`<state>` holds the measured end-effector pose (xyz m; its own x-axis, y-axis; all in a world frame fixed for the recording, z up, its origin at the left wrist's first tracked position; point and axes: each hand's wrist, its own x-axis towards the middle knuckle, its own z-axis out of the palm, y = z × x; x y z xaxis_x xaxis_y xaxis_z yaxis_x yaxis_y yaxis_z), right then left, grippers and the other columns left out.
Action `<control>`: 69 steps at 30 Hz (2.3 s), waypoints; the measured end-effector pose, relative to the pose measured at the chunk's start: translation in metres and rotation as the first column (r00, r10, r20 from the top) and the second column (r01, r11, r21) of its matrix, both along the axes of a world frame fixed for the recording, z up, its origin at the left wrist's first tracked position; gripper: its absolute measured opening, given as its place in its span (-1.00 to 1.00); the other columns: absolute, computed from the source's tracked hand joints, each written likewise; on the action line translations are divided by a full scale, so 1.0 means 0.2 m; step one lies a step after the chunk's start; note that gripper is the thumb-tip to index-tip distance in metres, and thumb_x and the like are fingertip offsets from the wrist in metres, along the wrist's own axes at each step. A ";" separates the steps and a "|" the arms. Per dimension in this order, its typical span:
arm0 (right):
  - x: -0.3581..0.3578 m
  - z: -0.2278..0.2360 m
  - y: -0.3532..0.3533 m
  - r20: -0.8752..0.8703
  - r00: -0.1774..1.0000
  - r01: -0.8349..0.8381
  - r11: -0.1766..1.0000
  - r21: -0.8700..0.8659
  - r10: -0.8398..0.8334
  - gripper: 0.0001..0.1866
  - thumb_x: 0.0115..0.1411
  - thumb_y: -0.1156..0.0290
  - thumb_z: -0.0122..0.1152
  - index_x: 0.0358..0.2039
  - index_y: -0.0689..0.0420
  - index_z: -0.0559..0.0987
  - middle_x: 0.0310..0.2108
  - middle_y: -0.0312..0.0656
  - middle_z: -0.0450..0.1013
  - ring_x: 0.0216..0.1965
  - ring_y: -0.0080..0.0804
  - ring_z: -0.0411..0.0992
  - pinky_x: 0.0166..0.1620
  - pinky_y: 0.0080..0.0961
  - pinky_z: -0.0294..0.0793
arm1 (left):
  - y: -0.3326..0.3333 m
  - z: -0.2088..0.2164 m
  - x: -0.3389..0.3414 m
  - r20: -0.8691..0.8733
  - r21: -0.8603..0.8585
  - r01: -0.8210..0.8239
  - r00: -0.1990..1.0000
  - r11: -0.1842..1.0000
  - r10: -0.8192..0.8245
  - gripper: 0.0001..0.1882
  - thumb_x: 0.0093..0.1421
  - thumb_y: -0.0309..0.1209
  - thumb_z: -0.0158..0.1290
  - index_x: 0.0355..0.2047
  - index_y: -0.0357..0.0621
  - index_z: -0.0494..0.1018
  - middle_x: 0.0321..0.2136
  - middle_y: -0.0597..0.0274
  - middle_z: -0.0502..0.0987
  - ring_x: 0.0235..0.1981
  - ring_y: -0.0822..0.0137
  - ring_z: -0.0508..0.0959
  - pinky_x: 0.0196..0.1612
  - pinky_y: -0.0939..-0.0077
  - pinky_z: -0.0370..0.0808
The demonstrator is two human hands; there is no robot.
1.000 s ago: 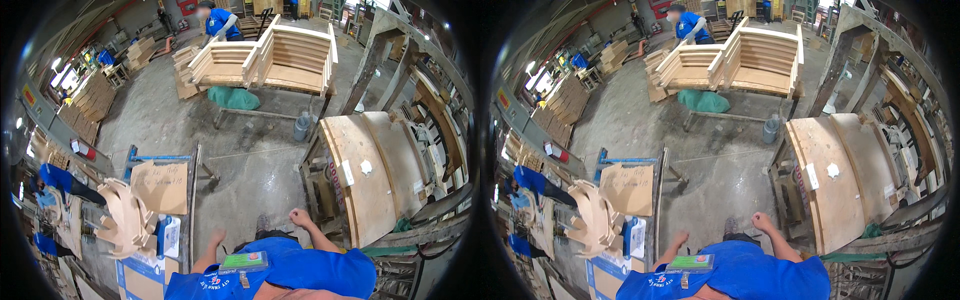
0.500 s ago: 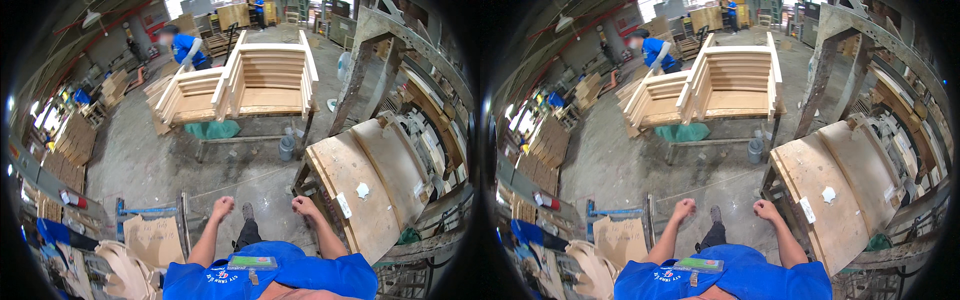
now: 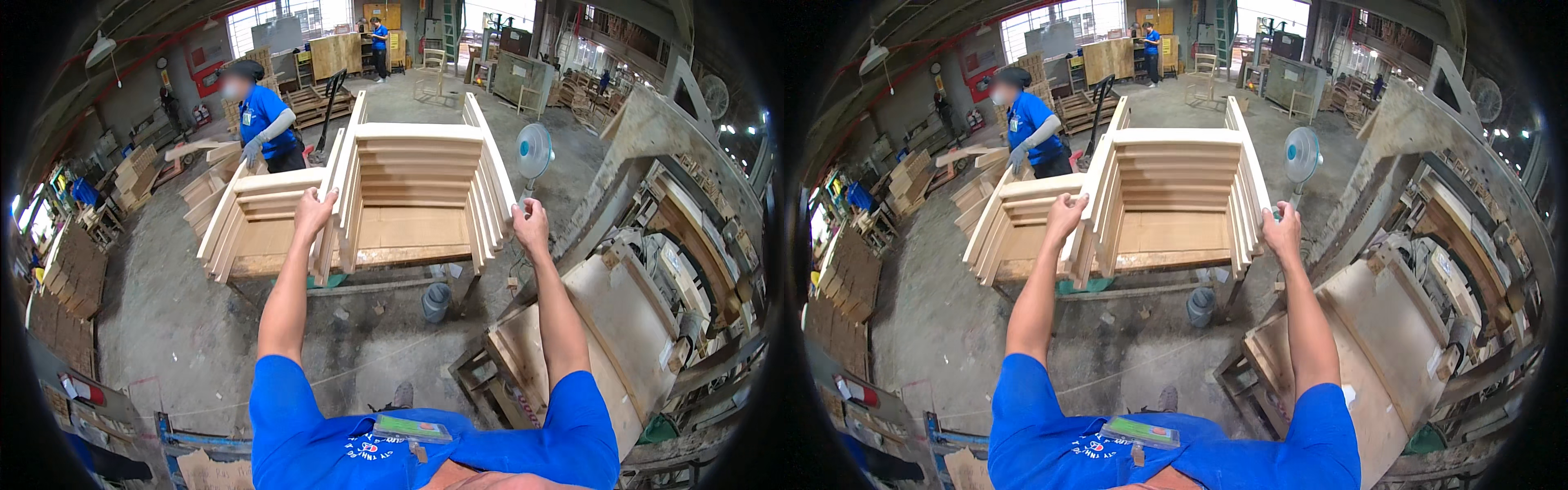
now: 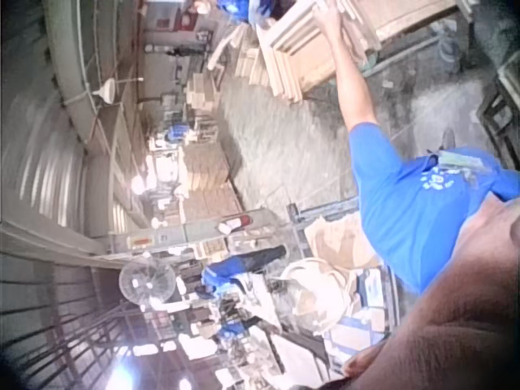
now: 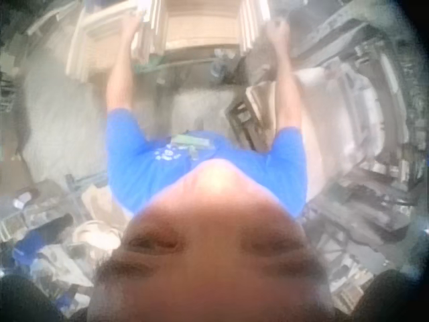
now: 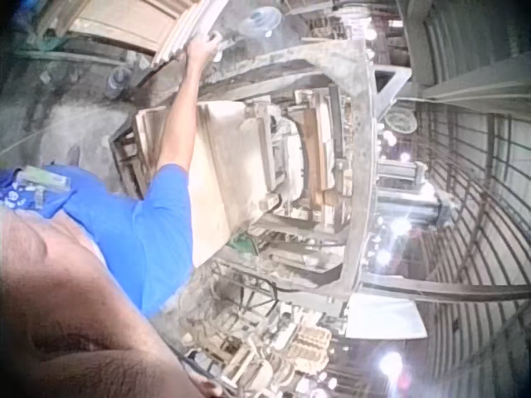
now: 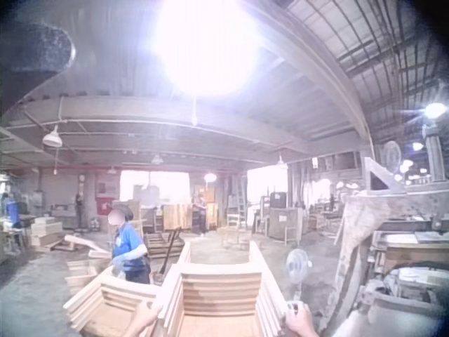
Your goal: The person repeatedly picks up unfinished wooden chair frames, positions them under a sanding machine, and moves them to a stacking area. The person handles the chairs one at a time, lifting, rotating, and placing them in a pile.
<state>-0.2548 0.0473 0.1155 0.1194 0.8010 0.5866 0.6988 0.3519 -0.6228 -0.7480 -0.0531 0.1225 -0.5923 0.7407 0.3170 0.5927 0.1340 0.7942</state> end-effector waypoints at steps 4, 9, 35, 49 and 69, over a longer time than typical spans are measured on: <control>-0.08 0.03 0.34 0.212 0.975 0.123 0.949 -0.289 -0.062 -0.29 0.17 -0.07 0.31 0.10 0.29 0.55 0.02 0.25 0.55 0.05 0.15 0.55 0.11 -0.09 0.52 | 0.40 -0.01 -0.03 0.296 -0.302 0.313 0.929 0.901 -0.223 -0.18 0.12 0.05 0.35 0.18 -0.35 0.44 -0.09 -0.04 0.65 -0.07 0.11 0.63 0.00 0.16 0.56; -0.17 -0.02 0.50 0.247 0.967 0.068 0.878 -0.473 0.058 -0.43 0.14 0.09 0.26 0.01 0.30 0.59 -0.05 0.27 0.58 0.03 0.19 0.55 0.11 -0.03 0.51 | 0.52 -0.06 -0.16 0.241 -0.276 0.304 0.940 0.912 -0.241 -0.42 0.13 -0.36 0.26 0.14 -0.37 0.47 -0.07 -0.08 0.62 -0.12 0.08 0.61 -0.08 0.15 0.57; 0.46 -0.49 -1.59 -0.016 0.985 -0.159 0.853 -0.496 0.174 -0.44 0.06 0.26 0.41 0.07 0.20 0.57 -0.18 0.19 0.61 -0.11 0.15 0.60 -0.03 -0.11 0.57 | -2.00 -0.91 0.76 0.573 -0.186 -0.038 0.808 0.982 0.140 -0.69 0.13 -0.42 0.15 -0.13 -0.31 0.45 -0.50 0.09 0.58 -0.57 0.27 0.61 -0.48 0.34 0.55; 0.95 -0.90 -3.34 -0.045 0.818 0.479 0.722 -0.499 -0.573 -0.63 0.14 0.31 0.39 -0.13 0.30 0.57 -0.34 0.12 0.58 -0.28 0.11 0.58 -0.18 -0.14 0.53 | -2.19 -0.97 1.11 0.595 -0.149 0.426 0.759 0.892 -0.263 -0.79 0.12 -0.46 0.16 -0.26 -0.34 0.55 -0.53 0.18 0.59 -0.51 0.36 0.60 -0.39 0.45 0.53; 1.47 -1.15 -3.15 -0.050 0.324 0.594 0.244 -0.767 -0.945 -0.65 0.20 0.23 0.41 -0.20 0.28 0.68 -0.34 -0.13 0.61 -0.32 -0.42 0.55 -0.22 -0.37 0.51 | -0.64 -0.94 2.53 0.198 -0.368 0.898 0.327 0.239 -0.924 -0.14 0.15 -0.30 0.07 0.45 0.03 0.00 -0.04 -0.46 0.56 0.00 -0.38 0.58 0.07 -0.11 0.50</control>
<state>0.0397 -0.5824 -0.1140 0.9463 0.2111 -0.2447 -0.0234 -0.7105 -0.7034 -0.2429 -0.1802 -0.0663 0.5644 0.8192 -0.1021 0.5469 -0.2783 0.7896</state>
